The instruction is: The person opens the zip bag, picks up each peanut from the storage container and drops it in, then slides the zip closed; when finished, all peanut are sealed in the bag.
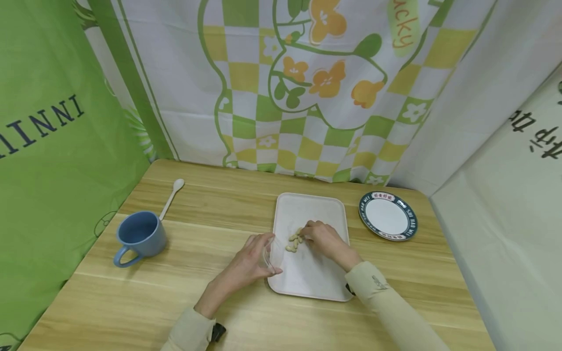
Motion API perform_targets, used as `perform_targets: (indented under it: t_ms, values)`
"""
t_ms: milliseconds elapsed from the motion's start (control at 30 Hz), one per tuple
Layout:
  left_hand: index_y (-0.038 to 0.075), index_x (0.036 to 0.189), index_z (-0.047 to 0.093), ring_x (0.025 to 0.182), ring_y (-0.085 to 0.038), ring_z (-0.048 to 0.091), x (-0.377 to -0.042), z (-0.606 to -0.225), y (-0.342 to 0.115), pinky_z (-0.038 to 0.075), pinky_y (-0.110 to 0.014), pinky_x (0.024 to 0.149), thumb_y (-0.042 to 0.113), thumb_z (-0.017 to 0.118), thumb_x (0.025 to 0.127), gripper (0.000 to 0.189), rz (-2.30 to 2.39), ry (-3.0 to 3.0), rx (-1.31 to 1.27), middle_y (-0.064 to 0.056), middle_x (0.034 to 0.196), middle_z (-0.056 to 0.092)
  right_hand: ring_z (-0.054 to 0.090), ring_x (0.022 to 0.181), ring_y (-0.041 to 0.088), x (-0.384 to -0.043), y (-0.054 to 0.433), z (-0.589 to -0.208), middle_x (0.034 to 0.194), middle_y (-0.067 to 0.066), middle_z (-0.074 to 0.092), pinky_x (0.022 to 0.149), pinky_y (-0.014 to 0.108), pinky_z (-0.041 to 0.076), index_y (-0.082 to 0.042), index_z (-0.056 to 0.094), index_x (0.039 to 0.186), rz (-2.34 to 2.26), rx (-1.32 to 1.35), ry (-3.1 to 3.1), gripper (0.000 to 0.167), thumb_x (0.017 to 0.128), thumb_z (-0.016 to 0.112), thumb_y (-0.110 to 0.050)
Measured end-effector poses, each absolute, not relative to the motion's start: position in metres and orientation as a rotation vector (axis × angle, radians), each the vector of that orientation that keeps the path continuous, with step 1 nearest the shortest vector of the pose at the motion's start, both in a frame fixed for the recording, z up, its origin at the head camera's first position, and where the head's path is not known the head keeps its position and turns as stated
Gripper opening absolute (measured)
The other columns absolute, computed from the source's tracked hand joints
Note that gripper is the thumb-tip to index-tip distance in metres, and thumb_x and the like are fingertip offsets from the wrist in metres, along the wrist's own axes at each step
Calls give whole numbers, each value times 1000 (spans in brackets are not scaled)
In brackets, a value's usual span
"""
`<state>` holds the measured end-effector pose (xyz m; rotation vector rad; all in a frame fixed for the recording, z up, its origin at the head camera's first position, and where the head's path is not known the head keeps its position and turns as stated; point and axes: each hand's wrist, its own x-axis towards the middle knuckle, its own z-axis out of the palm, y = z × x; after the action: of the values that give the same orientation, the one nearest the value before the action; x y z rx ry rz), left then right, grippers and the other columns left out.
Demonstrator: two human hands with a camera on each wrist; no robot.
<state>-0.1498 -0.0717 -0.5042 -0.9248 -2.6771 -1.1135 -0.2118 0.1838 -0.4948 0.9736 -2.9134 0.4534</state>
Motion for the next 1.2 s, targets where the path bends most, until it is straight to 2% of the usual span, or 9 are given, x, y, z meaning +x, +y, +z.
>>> perform_targets:
  t_ms: [233,433,1200]
  values:
    - [5,138,39,114,-22,47,-150,-503,-71,51,-36,91,32,86,70,87,-1111,-2689,-913,-9,125,52,60,74,20,-211,183,-498,86,4,65,61,32,52,-8,73,87,440,980,-2889,13,78,76,2]
    - [5,139,39,114,-21,47,-150,-502,-72,51,-37,90,32,85,71,86,-1128,-2704,-909,-9,126,51,60,74,18,-211,183,-500,81,0,64,64,32,52,-9,72,84,438,939,-2921,13,77,76,2]
    - [6,139,39,116,-23,47,-151,-502,-73,51,-39,91,32,85,72,86,-1126,-2710,-902,-10,128,51,57,75,13,-203,196,-494,83,0,61,68,28,52,-6,70,90,554,953,-2866,10,82,74,-1]
